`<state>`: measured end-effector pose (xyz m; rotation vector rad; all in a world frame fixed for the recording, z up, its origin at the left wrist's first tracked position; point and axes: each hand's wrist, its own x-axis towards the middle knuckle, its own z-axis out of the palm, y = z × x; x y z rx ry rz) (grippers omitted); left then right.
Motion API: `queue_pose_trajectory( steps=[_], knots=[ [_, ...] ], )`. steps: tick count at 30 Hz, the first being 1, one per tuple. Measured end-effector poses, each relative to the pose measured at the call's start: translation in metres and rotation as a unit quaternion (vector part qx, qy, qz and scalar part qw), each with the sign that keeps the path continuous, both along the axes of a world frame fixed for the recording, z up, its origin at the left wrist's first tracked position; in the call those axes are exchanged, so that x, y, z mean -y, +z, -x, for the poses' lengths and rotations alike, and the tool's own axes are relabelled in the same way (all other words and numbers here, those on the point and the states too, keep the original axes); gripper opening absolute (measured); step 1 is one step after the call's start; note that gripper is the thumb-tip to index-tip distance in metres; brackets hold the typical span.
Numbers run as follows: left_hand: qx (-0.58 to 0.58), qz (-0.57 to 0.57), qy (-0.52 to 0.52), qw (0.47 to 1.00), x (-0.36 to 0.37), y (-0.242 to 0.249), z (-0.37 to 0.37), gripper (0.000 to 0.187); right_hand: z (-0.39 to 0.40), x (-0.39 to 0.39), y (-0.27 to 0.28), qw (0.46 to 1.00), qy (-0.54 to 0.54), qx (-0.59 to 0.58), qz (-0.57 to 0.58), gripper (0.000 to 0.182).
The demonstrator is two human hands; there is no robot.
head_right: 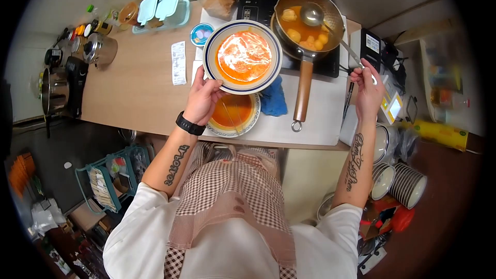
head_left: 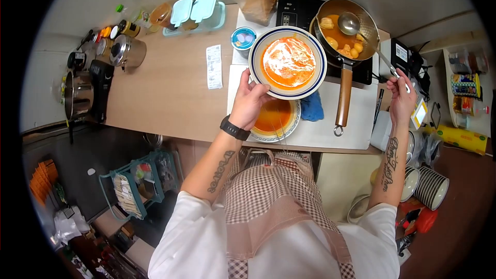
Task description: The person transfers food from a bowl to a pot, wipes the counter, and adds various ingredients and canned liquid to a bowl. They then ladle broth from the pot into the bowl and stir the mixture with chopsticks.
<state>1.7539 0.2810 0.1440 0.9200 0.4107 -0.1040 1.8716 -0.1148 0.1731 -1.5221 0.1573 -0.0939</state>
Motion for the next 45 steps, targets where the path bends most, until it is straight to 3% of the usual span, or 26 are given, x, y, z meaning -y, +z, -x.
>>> queue_pose_trajectory(
  steps=[4,7,8,11,13,15,24,27,28,31,37,40,43,45],
  knots=[
    [0.002,-0.003,0.032,0.999,-0.02,0.001,0.024,0.06,-0.013,-0.011,-0.019,0.999,0.01,-0.032,-0.032,0.038],
    [-0.007,-0.007,0.053,0.999,-0.04,0.003,0.043,0.059,0.003,-0.026,-0.005,0.973,-0.087,-0.006,0.215,0.041],
    [-0.014,-0.017,0.057,0.998,-0.047,0.004,0.05,0.059,0.017,-0.037,0.003,0.926,-0.136,0.067,0.345,0.04],
    [-0.023,-0.036,0.088,0.995,-0.072,-0.003,0.073,0.055,0.086,-0.095,0.038,0.859,-0.08,0.226,0.453,0.036],
    [-0.027,-0.033,0.109,0.993,-0.088,-0.009,0.087,0.052,0.128,-0.141,0.031,0.866,0.075,0.199,0.452,0.035],
    [-0.032,-0.03,0.119,0.992,-0.105,-0.013,0.101,0.048,0.15,-0.194,0.018,0.806,0.19,0.218,0.516,0.036],
    [-0.036,-0.019,0.187,0.981,-0.176,-0.045,0.153,0.045,0.182,-0.255,-0.051,0.744,0.241,0.06,0.62,0.031],
    [-0.034,-0.012,0.205,0.978,-0.198,-0.064,0.166,0.047,0.186,-0.257,-0.046,0.807,0.174,0.02,0.564,0.027],
    [-0.031,-0.01,0.214,0.976,-0.203,-0.068,0.168,0.047,0.187,-0.26,-0.033,0.829,0.175,-0.049,0.528,0.028],
    [-0.035,-0.007,0.223,0.974,-0.223,-0.089,0.179,0.051,0.196,-0.281,-0.012,0.914,0.173,-0.111,0.349,0.034],
    [-0.052,0.005,0.247,0.968,-0.249,-0.111,0.184,0.055,0.192,-0.375,-0.009,0.779,0.378,0.013,0.5,0.036],
    [-0.052,0.013,0.259,0.964,-0.255,-0.12,0.183,0.058,0.187,-0.422,-0.019,0.703,0.413,0.12,0.566,0.031],
    [-0.03,0.016,0.247,0.968,-0.26,-0.123,0.181,0.06,0.176,-0.455,-0.028,0.651,0.438,0.116,0.609,0.025],
    [-0.017,0.013,0.237,0.971,-0.26,-0.125,0.182,0.06,0.17,-0.466,-0.038,0.657,0.421,0.142,0.609,0.022]
  ],
)
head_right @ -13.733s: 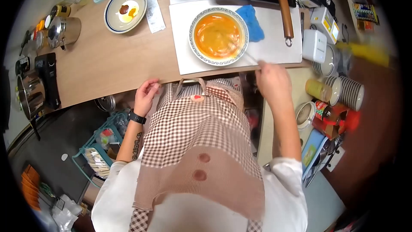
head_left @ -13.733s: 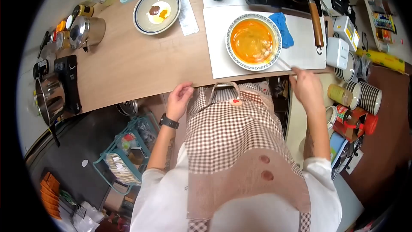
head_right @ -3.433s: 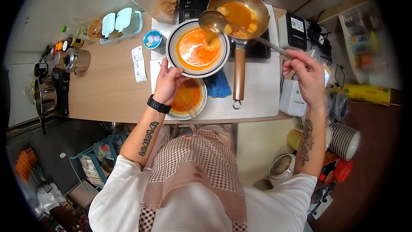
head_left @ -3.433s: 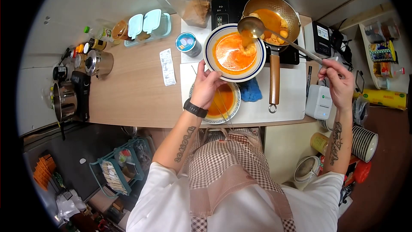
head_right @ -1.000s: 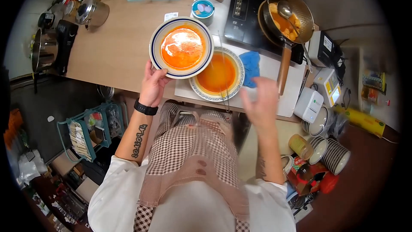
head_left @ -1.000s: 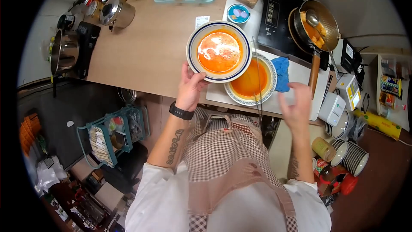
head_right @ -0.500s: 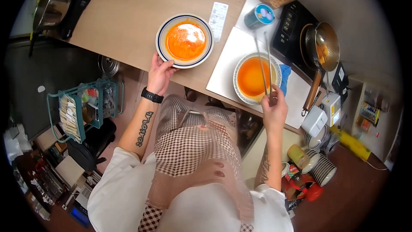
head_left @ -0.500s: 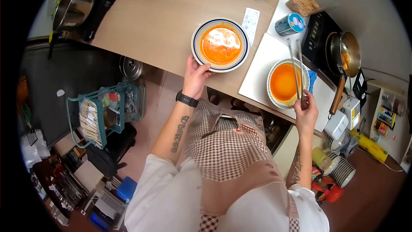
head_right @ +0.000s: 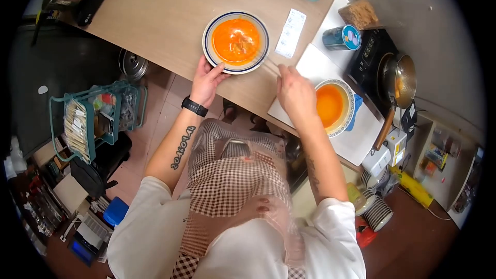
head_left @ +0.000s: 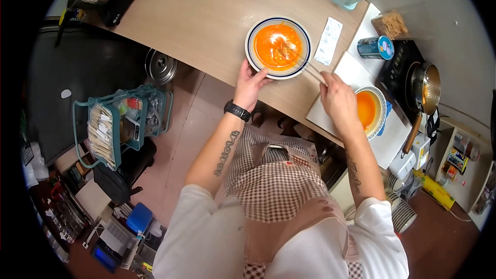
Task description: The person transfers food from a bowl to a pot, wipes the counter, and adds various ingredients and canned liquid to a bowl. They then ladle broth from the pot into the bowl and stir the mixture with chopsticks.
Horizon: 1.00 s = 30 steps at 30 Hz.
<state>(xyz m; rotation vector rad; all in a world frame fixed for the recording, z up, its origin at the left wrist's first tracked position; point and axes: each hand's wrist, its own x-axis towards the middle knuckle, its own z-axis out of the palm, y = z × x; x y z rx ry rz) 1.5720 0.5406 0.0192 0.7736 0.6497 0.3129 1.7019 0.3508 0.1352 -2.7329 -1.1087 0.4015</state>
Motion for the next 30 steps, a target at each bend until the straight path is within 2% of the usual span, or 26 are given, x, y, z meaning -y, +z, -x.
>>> queue_pose_trajectory(
  steps=[5,10,14,15,18,21,23,26,30],
  knots=[
    [-0.055,0.029,0.029,0.998,0.008,0.013,0.027,0.053,0.002,-0.003,0.01,1.0,0.009,-0.001,0.028,0.024],
    [-0.088,0.033,-0.059,0.994,0.013,0.009,0.106,0.042,-0.01,-0.009,0.006,1.0,0.011,0.014,0.008,0.021],
    [-0.173,0.022,-0.076,0.982,0.018,-0.025,0.161,0.037,0.0,-0.008,0.016,0.999,0.029,-0.01,0.045,0.022],
    [-0.196,0.023,-0.079,0.977,0.022,-0.032,0.173,0.036,-0.004,-0.014,0.008,0.999,0.049,0.012,0.004,0.024],
    [-0.274,0.036,-0.089,0.957,0.021,-0.043,0.199,0.035,-0.014,-0.008,0.013,0.999,0.019,0.017,0.035,0.025],
    [-0.287,0.024,-0.078,0.954,0.019,-0.074,0.224,0.034,-0.015,-0.02,0.008,0.998,0.055,0.016,0.002,0.026],
    [-0.306,0.02,-0.1,0.947,0.021,-0.078,0.237,0.034,-0.015,-0.018,-0.003,0.998,0.056,0.018,-0.017,0.027],
    [-0.344,0.006,-0.095,0.934,0.02,-0.08,0.25,0.034,-0.014,0.0,0.014,0.999,0.025,0.003,0.048,0.025],
    [-0.356,0.019,-0.092,0.93,0.021,-0.093,0.259,0.034,-0.018,-0.019,0.001,0.999,0.043,0.009,0.003,0.026]
  ],
)
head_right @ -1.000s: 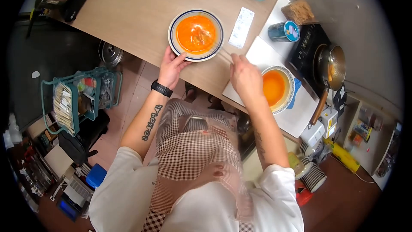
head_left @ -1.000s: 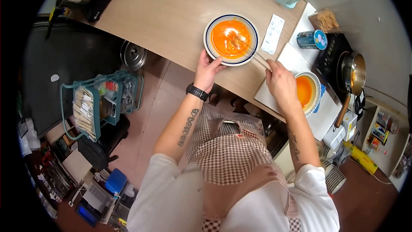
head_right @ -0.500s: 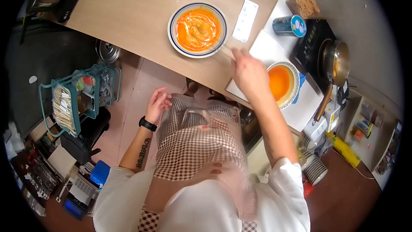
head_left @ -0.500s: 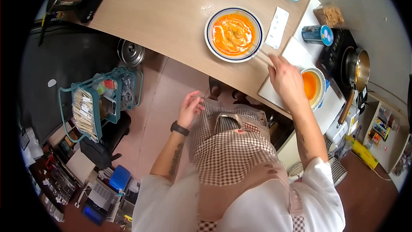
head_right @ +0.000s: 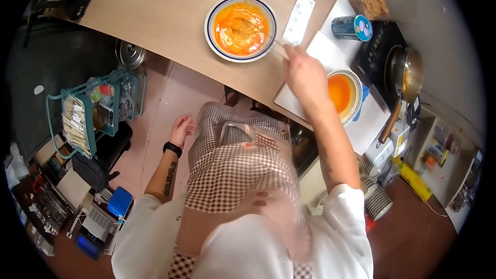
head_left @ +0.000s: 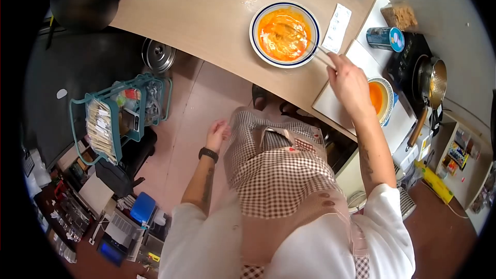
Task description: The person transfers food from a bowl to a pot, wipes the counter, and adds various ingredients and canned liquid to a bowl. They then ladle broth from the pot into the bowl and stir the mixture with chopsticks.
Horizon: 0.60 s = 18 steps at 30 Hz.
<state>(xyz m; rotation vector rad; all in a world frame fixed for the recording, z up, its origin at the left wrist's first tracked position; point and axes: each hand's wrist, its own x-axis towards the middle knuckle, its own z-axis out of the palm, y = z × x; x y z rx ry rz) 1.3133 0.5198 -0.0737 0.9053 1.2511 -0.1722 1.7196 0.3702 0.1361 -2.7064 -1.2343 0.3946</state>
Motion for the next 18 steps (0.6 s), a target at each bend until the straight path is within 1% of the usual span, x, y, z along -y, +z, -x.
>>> queue_pose_trajectory(
  steps=[1,4,5,6,8,10,12,14,15,17,18],
  knots=[
    [0.005,0.002,-0.008,1.0,-0.001,-0.001,0.003,0.035,-0.003,0.006,0.0,1.0,-0.012,0.004,-0.005,0.028],
    [-0.023,-0.026,0.003,0.999,-0.002,0.002,0.005,0.036,0.007,0.015,0.018,0.999,-0.009,-0.023,0.043,0.025],
    [-0.026,-0.006,0.018,0.999,-0.001,-0.004,0.009,0.036,0.007,0.009,0.014,0.998,0.001,-0.024,0.051,0.026],
    [-0.026,-0.003,0.007,1.0,0.005,-0.004,0.018,0.036,0.004,0.006,0.004,1.0,0.002,-0.01,0.017,0.029],
    [-0.01,-0.01,-0.01,1.0,0.0,-0.011,0.02,0.035,-0.001,0.013,0.009,0.999,-0.024,-0.01,0.032,0.029],
    [-0.033,-0.01,0.014,0.999,0.0,-0.009,0.024,0.035,0.007,0.025,0.018,0.998,-0.027,-0.023,0.051,0.025],
    [-0.051,-0.01,0.036,0.998,0.005,-0.012,0.026,0.03,0.011,0.011,0.016,0.998,-0.003,-0.02,0.059,0.032],
    [-0.053,0.007,0.004,0.999,0.009,-0.014,0.037,0.034,-0.002,0.005,0.001,1.0,-0.005,-0.016,0.014,0.032],
    [-0.049,0.01,-0.007,0.999,0.003,-0.016,0.035,0.036,0.002,0.011,0.006,0.999,-0.017,-0.019,0.032,0.03],
    [-0.067,-0.003,0.006,0.998,0.003,-0.014,0.033,0.035,0.007,0.024,0.018,0.997,-0.029,-0.021,0.066,0.026],
    [-0.077,-0.001,0.013,0.997,0.004,-0.011,0.032,0.035,0.009,0.022,0.016,0.999,0.004,-0.023,0.031,0.026]
  ],
)
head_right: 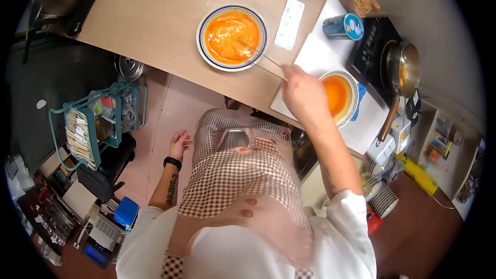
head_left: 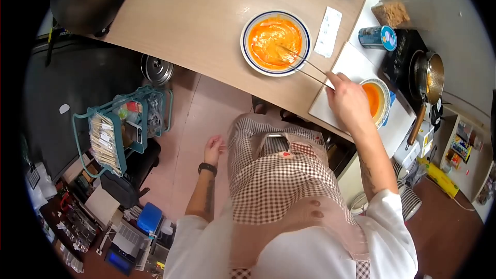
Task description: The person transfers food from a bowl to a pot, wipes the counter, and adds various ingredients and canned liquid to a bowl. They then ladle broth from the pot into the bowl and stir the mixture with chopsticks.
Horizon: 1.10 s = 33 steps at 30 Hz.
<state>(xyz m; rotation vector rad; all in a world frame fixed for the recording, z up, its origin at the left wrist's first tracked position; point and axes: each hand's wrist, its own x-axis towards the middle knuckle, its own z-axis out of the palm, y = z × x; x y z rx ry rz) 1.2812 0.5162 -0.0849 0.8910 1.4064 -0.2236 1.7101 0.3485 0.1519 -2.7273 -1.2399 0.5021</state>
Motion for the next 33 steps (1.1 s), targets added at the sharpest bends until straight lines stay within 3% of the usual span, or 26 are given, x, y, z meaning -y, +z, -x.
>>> queue_pose_trajectory(
  steps=[3,6,8,13,17,20,24,28,29,33],
  knots=[
    [0.016,0.013,-0.041,0.999,-0.002,-0.001,-0.001,0.034,-0.014,-0.014,-0.019,1.0,-0.006,0.006,-0.016,0.032],
    [0.0,-0.013,-0.022,1.0,-0.005,-0.003,-0.002,0.034,-0.005,0.001,-0.001,1.0,-0.017,0.008,0.017,0.026],
    [-0.003,0.0,-0.033,0.999,-0.001,-0.004,0.004,0.036,-0.005,-0.01,-0.008,0.999,0.035,-0.007,-0.011,0.029],
    [0.001,-0.015,-0.03,0.999,-0.004,-0.004,-0.006,0.032,-0.003,0.003,-0.005,1.0,-0.011,0.006,0.017,0.024],
    [-0.001,-0.008,-0.067,0.998,-0.004,-0.012,0.005,0.029,-0.017,-0.007,-0.029,0.998,0.006,0.019,-0.052,0.028],
    [0.002,-0.025,-0.07,0.997,-0.008,-0.013,-0.005,0.028,-0.006,0.007,-0.001,0.999,-0.028,-0.02,0.038,0.029],
    [-0.001,-0.023,-0.094,0.995,-0.01,-0.01,0.006,0.028,-0.018,-0.005,-0.027,0.999,0.009,0.005,-0.031,0.031],
    [0.003,-0.038,-0.079,0.996,-0.017,-0.014,-0.006,0.027,0.001,0.008,-0.005,1.0,-0.004,-0.008,-0.008,0.028],
    [0.004,-0.029,-0.09,0.996,-0.015,-0.02,0.0,0.027,-0.002,0.004,-0.021,0.998,0.029,0.01,-0.061,0.028],
    [0.016,-0.044,-0.115,0.992,-0.018,-0.014,0.003,0.026,-0.011,0.01,0.001,0.997,-0.057,-0.04,0.041,0.032]
  ],
)
